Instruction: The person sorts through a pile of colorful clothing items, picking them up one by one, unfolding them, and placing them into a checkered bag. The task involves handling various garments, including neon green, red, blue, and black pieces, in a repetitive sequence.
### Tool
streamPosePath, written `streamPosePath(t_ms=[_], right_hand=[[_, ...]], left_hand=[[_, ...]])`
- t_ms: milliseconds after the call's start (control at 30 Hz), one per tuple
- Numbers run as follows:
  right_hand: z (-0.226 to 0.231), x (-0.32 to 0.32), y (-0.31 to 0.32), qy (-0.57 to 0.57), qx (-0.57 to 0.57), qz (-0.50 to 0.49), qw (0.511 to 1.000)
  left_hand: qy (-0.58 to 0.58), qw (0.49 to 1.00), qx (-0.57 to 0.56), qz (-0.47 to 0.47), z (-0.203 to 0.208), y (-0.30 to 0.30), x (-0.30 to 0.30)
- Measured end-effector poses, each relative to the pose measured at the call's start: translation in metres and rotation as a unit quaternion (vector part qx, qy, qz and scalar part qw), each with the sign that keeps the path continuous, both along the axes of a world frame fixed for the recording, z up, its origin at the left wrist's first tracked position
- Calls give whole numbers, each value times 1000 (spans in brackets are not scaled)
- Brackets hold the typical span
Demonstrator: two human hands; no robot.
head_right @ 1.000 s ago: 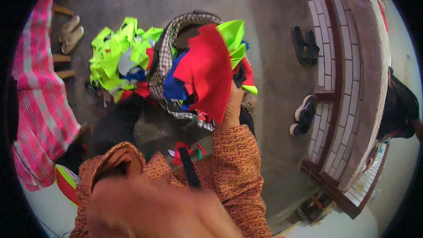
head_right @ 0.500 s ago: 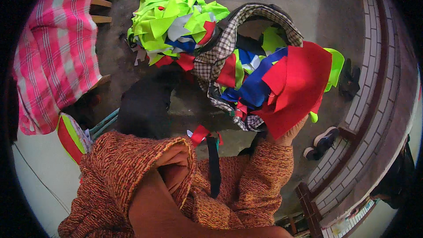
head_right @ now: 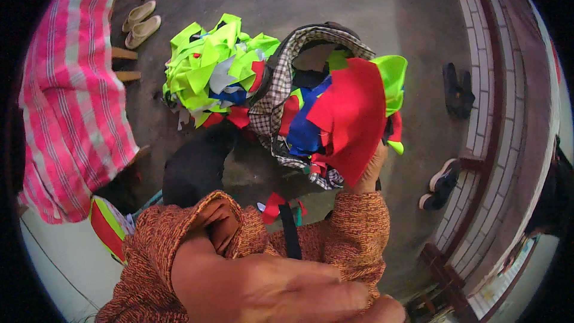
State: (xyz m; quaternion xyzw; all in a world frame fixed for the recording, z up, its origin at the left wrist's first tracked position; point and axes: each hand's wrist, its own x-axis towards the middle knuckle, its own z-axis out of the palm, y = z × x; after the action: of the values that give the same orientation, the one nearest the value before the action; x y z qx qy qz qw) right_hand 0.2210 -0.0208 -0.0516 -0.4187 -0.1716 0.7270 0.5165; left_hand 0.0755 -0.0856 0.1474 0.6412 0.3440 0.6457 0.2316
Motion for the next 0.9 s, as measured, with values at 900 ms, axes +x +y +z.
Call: streamPosePath(t_ms=[900], right_hand=[[23, -18, 6, 0, 24, -7, 1000]], left_hand=[[178, 972, -140, 68, -128, 60, -32]])
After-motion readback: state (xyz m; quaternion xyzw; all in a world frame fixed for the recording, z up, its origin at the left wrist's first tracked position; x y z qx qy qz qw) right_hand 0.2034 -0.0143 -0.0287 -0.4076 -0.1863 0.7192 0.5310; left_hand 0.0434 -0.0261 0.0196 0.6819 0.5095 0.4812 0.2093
